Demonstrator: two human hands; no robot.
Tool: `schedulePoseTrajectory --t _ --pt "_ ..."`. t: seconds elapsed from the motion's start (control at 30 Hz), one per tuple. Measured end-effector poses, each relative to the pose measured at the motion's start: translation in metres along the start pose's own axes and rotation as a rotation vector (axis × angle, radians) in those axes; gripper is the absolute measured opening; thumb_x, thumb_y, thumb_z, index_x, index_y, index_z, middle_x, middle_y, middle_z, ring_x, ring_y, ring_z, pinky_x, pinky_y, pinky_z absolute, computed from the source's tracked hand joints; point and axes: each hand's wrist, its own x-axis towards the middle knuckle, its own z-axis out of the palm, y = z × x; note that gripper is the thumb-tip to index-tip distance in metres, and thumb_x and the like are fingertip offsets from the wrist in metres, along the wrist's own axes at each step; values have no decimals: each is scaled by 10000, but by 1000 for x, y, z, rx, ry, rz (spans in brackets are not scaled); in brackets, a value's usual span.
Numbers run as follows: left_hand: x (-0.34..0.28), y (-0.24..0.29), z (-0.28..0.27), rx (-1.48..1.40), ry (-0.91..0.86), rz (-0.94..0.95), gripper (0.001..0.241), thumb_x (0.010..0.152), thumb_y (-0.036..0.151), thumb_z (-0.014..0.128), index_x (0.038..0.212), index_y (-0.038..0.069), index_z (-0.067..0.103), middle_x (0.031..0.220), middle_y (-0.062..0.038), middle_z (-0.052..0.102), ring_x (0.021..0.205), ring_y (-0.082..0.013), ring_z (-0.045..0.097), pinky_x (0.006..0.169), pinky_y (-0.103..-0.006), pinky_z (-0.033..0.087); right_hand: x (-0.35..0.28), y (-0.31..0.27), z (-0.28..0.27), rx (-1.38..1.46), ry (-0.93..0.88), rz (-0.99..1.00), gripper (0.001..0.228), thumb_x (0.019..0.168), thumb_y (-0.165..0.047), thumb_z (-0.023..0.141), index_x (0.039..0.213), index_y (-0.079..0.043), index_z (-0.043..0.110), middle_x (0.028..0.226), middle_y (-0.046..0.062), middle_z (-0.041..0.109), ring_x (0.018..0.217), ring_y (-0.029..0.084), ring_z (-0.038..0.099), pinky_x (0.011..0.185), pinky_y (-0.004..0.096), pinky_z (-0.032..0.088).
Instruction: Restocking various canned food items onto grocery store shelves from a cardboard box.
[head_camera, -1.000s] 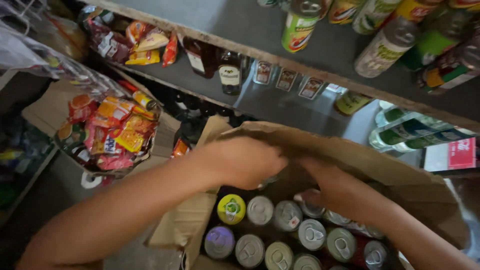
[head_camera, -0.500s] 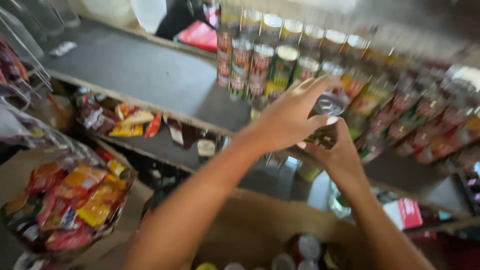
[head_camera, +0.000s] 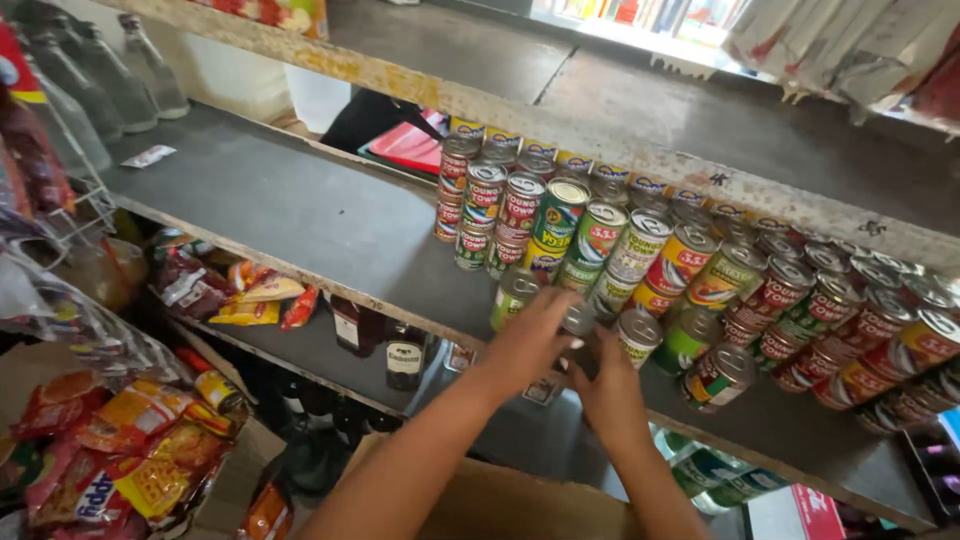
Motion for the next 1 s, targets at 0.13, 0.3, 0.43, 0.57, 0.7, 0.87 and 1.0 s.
schedulePoseTrajectory --t 0.13,0.3,0.43,0.57,0.7,0.87,1.0 --pt "2 -5 -1 188 -14 3 433 869 95 727 1268 76 558 1372 -188 556 1203 -432 585 922 -500 515 -2 19 0 -5 -11 -39 555 807 -39 756 1322 -23 549 1108 203 730 992 344 728 808 421 578" --pt "-3 -4 3 473 4 129 291 883 87 716 1137 78 574 1420 -178 537 1269 -393 580 884 -488 540 -4 -1 -31 8 -64 31 456 858 15 638 1307 -57 610 1015 153 747 917 271 761 791 376 598" --pt "-6 8 1 714 55 222 402 792 155 715 1177 101 614 1382 -154 567 1257 -368 569 969 -502 511 -14 -55 -76 -49 -120 -15 309 880 -17 668 1188 -44 666 971 125 728 833 219 738 725 351 583" --pt "-3 48 -1 600 149 304 418 903 222 688 1283 71 602 1325 -151 604 1233 -367 578 1005 -510 470 -36 -102 -123 -92 -271 -20 223 882 -24 687 1103 -50 696 957 120 719 811 168 723 681 325 573" --pt "-6 127 3 357 -105 141 207 954 223 674 1094 75 638 1034 -104 728 979 -315 729 793 -467 557 -83 -89 -145 -161 -531 257 183 873 -133 726 1051 -92 725 796 107 743 703 216 694 643 379 577" --pt "-47 163 10 464 -736 207 385 842 179 690 1187 27 609 811 -120 731 712 -297 753 549 -449 565 -146 -45 -126 -413 -1109 233 433 834 -297 743 1234 -156 654 1052 129 727 952 358 700 823 469 561" --pt "-102 118 37 425 -940 134 99 795 137 714 878 90 739 882 -159 759 802 -332 757 637 -466 583 -178 -21 -98 -404 -1225 104 549 801 -276 762 1302 -125 596 1226 152 653 1118 375 633 916 477 520"
